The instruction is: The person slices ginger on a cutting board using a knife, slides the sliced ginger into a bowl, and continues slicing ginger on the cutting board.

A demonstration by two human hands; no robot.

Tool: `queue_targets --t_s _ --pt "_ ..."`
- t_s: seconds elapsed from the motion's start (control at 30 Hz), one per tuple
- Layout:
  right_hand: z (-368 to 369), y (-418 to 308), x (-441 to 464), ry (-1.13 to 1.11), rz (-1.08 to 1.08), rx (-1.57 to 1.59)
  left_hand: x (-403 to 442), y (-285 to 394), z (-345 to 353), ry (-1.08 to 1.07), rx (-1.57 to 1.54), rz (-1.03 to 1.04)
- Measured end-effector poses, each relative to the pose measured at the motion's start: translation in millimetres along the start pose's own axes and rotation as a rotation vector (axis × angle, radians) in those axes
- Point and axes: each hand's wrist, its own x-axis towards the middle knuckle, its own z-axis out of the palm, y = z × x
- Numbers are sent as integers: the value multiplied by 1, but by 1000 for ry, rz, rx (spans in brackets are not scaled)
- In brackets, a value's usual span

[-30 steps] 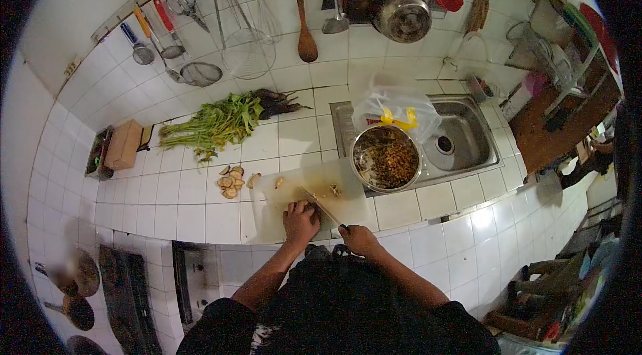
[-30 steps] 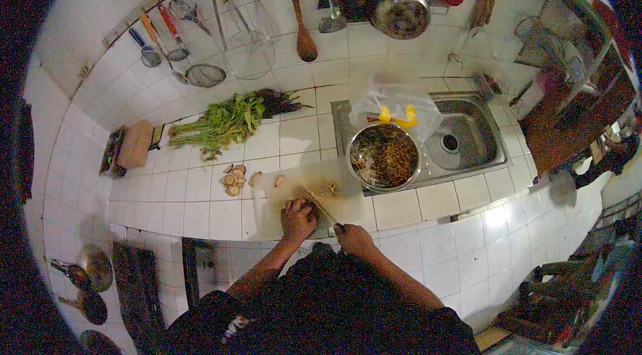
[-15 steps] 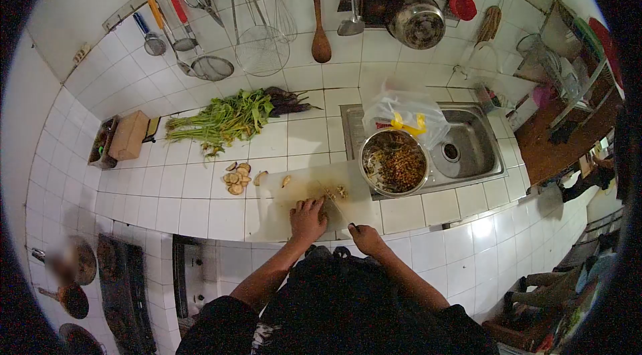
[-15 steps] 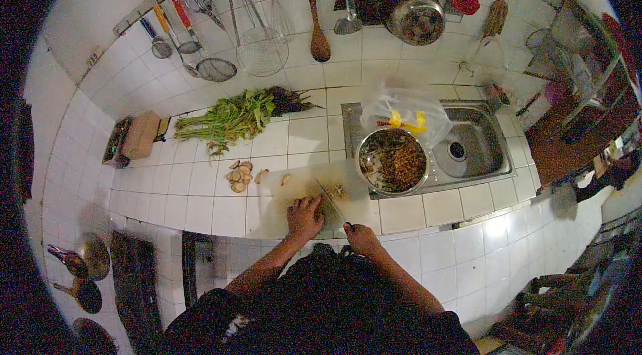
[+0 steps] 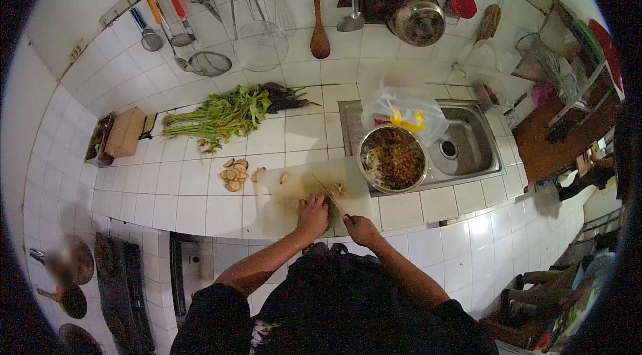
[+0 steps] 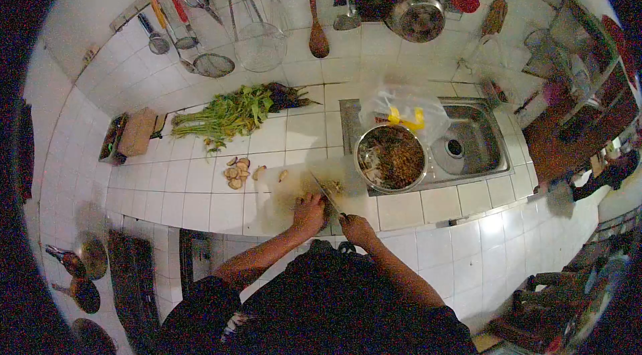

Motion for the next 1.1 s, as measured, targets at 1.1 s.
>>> queue_targets --t_s 1.1 --pt "-17 -1 -63 -14 194 73 -5 7 -7 7 -115 15"
